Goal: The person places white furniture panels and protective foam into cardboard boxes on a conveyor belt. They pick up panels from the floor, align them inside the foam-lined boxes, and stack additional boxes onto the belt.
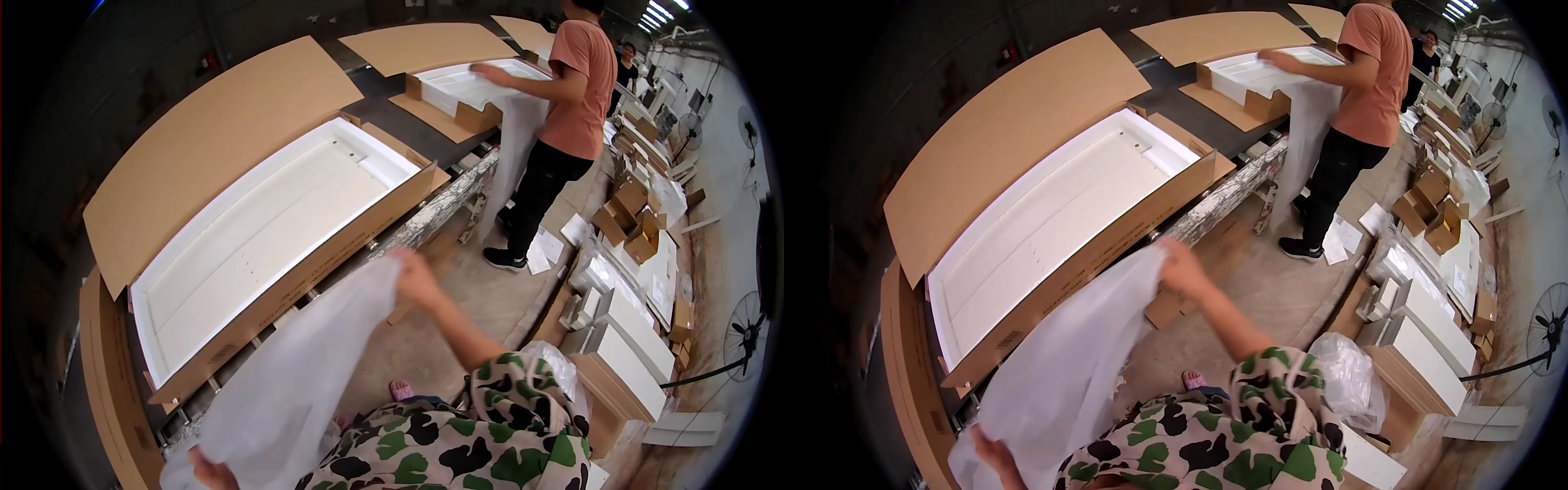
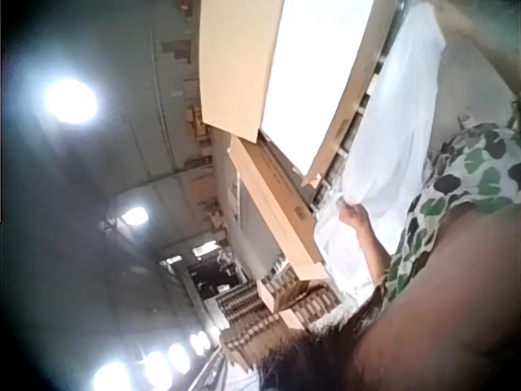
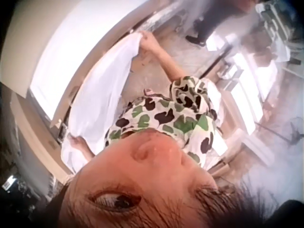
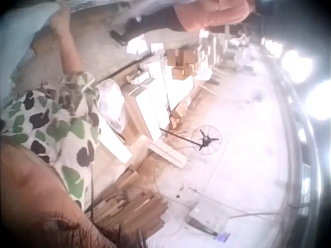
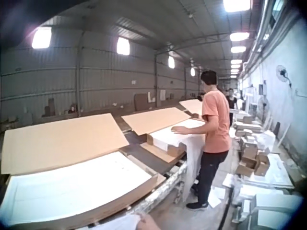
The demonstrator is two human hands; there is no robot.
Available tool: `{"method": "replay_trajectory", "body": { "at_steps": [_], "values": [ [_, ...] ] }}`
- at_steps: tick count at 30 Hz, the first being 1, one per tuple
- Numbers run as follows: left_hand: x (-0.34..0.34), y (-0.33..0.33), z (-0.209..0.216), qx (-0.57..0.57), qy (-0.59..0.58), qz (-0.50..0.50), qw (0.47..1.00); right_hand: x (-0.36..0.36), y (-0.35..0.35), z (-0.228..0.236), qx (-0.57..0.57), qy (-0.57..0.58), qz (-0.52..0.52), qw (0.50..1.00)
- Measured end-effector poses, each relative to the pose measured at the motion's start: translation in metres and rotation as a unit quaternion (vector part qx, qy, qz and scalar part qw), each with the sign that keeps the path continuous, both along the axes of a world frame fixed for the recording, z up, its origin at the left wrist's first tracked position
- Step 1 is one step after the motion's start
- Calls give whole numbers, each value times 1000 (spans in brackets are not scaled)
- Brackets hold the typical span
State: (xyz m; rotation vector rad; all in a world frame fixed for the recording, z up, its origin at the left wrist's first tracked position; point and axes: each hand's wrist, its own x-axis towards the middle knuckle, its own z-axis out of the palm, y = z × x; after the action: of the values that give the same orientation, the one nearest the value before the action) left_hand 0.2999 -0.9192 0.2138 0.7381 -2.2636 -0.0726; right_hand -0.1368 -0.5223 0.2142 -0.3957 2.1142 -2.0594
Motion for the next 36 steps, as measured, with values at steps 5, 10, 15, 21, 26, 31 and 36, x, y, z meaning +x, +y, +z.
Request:
{"method": "replay_trajectory", "body": {
  "at_steps": [5,10,15,21,26,31,36],
  "values": [
    [-116,70,132,-167,-190,-273,928,-56,95,41,-7,162,-245,956],
    [-152,55,235,-228,-306,-28,924,-25,88,160,43,389,-359,847],
    [-46,10,171,106,-415,-58,902,0,108,68,305,132,8,943],
    [-4,-33,217,405,-108,-203,885,-29,123,98,295,86,24,951],
    [-128,-75,281,376,-9,-212,902,-129,132,200,466,362,-236,772],
    [-185,-126,267,151,125,-210,958,-214,36,213,418,452,-439,655],
    [-260,-130,222,-157,83,-184,967,-243,-50,221,371,387,-487,690]
  ]
}}
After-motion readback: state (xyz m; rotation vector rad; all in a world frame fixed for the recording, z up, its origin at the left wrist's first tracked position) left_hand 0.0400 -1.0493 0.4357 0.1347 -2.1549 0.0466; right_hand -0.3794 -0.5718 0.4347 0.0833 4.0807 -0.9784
